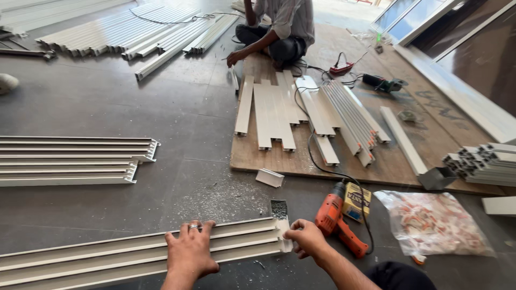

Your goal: The person sits on the floor and uses a corded drill to fasten screws into metal profiles. They repeatedly align a small metal bracket with a long profile, drill a screw, and then move the assembled unit aside to repeat the process with new components.

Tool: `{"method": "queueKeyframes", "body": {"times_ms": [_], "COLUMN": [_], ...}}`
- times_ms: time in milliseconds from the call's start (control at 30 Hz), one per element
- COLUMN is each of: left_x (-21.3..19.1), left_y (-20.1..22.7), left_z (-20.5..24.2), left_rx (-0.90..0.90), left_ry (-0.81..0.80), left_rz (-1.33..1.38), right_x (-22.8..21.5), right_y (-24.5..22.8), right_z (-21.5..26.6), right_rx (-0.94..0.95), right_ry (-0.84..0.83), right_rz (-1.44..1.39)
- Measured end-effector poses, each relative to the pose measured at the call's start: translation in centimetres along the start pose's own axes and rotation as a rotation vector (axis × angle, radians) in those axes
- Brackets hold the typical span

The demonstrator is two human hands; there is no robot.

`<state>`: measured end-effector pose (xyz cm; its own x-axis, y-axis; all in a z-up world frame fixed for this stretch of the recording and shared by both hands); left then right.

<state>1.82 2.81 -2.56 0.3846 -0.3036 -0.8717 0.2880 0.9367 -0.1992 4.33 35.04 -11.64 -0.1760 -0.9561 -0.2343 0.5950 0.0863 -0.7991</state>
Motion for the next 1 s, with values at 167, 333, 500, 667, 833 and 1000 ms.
{"method": "queueKeyframes", "body": {"times_ms": [167,333,500,667,833,1000], "left_x": [1.4,3.0,3.7,3.6,4.6,4.9], "left_y": [0.1,0.1,0.5,1.1,1.5,1.6], "left_z": [-0.9,-2.3,-2.8,-2.9,-3.8,-3.8], "left_rx": [-0.018,-0.039,-0.063,-0.112,-0.117,-0.108], "left_ry": [-0.059,0.001,-0.013,-0.111,-0.129,-0.184], "left_rz": [0.020,0.021,0.023,0.008,-0.060,-0.079], "right_x": [1.8,3.4,3.4,3.7,3.9,-0.9], "right_y": [2.5,2.0,0.9,0.5,-0.4,-3.2], "right_z": [-1.5,-1.1,0.2,0.6,-0.2,-2.6], "right_rx": [-0.036,-0.091,-0.121,-0.230,-0.511,-0.487], "right_ry": [-0.010,0.009,-0.035,0.047,0.113,0.082], "right_rz": [-0.030,-0.033,0.056,0.205,0.549,0.507]}}
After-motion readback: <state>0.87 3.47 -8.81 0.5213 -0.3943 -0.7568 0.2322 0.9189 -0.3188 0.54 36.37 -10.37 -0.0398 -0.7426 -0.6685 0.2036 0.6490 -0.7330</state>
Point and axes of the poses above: each hand's wrist, its own z-axis away from the middle knuckle, its own x-axis out of the palm, y = z × x, the point moved 4 cm from there along -z, towards the middle knuckle, and after that the axes turned 9 degrees about -z, right-handed, at the moved point
